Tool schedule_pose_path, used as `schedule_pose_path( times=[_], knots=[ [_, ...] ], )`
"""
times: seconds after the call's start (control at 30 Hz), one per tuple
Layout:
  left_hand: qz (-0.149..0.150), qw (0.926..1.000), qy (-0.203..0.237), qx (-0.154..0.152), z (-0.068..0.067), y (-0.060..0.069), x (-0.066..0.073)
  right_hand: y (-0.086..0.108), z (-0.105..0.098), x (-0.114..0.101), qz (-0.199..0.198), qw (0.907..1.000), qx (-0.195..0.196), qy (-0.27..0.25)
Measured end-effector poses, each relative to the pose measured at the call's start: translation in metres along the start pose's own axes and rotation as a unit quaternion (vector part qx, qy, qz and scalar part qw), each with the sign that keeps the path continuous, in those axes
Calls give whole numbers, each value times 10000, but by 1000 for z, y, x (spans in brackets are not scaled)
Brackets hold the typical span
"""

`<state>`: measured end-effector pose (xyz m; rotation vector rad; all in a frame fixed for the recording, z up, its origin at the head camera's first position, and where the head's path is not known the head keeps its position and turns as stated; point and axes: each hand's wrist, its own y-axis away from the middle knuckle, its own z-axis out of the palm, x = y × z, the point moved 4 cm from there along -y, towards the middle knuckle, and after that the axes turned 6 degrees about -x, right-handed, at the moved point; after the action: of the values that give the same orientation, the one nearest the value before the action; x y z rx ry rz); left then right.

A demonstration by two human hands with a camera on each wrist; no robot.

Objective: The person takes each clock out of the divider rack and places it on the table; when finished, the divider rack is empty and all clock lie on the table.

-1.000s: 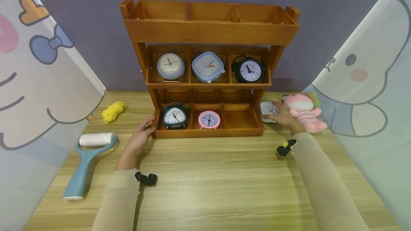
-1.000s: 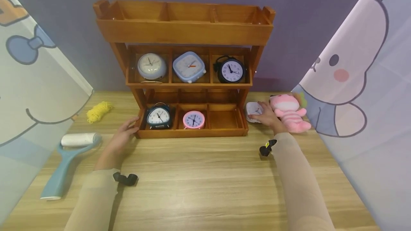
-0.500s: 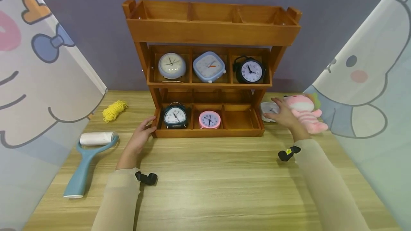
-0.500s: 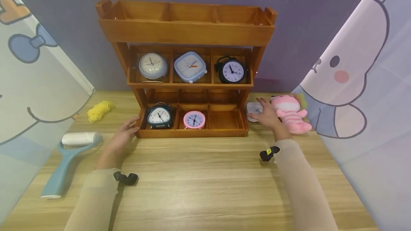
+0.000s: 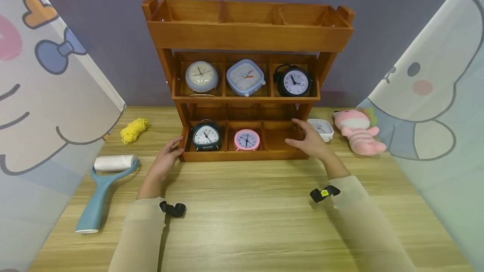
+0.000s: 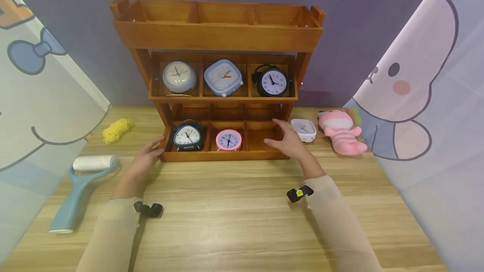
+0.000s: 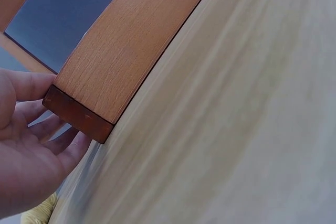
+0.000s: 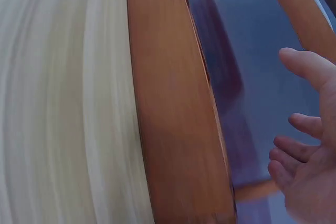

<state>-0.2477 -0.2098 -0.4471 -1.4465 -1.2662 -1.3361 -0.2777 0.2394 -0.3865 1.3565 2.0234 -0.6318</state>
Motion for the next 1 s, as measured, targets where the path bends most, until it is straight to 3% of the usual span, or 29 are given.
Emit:
schedule_pose_path(
  times=[0.53,0.87,1.0],
  knots=[
    [11,9999,138,-3,0,0,-1,-48,74,-50,51,9955,-782,537],
    [18,9999,102,-18,1,1,1,-73,97,-62,83,9817,-1401,1284],
    [35,9999,118,-38,1,1,2,-79,102,-60,79,9787,-1463,1438]
  ],
)
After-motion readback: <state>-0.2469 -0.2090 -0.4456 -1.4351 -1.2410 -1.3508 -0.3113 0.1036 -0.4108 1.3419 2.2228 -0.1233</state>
